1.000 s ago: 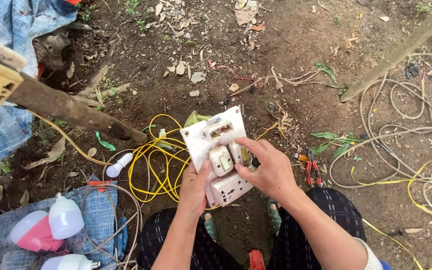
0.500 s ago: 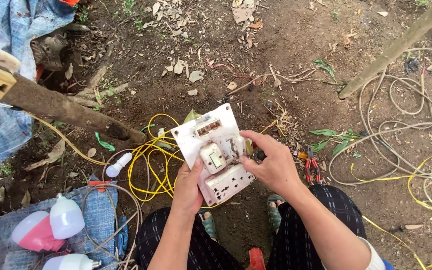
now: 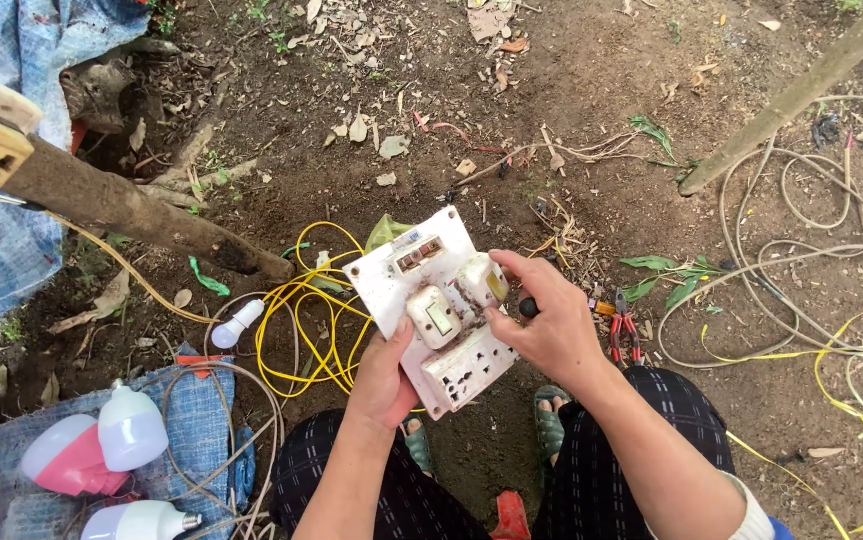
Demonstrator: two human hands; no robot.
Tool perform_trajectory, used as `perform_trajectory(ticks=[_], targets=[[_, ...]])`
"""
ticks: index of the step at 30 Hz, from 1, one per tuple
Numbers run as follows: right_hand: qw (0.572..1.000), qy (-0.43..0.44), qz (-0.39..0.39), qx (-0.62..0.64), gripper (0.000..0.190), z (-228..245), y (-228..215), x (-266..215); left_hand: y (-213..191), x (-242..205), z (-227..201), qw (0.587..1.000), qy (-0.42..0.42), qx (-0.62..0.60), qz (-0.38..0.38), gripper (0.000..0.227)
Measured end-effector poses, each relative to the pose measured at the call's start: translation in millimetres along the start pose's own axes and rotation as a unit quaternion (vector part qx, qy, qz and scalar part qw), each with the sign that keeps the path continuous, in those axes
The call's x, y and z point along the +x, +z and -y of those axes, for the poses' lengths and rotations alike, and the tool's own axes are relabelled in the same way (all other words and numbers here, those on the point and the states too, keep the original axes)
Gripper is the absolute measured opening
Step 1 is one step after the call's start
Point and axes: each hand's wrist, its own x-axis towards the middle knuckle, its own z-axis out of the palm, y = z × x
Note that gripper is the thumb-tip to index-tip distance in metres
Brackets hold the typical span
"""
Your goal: Inspecting and repairing an outdoor electrical socket panel using a screwdriver.
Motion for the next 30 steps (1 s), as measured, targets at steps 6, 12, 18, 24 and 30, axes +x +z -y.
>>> perform_trajectory(ticks=[6,12,18,24,30], targets=[[0.997,0.042,-0.004,0.063,0.061,-3.7,-8.7,-0.3,-9.8,4.6,4.8,1.0,-0.007,-0.002,0.002,0.044],[0.933,0.194,0.028,0.302,0.056,-14.3,-20.9,4.2,-9.4,2.8,-4.3,1.0,-0.005,0.004,0.001,0.047],[0.838,0.308,0.099,0.439,0.054,-5.0,-33.3,13.6,23.5,-33.4,-53.8,0.993,-0.04,0.019,-0.107,0.058],[0.857,0.41,0.115,0.29,0.055,-22.5,13.6,32.4,-12.9,-41.9,-77.5,0.972,-0.035,0.013,-0.23,0.067],[0.889,0.357,0.244,-0.15,0.06,-173.7,130.9,-4.9,-49.8,-25.3,-84.5,0.956,0.006,-0.066,-0.286,0.067]])
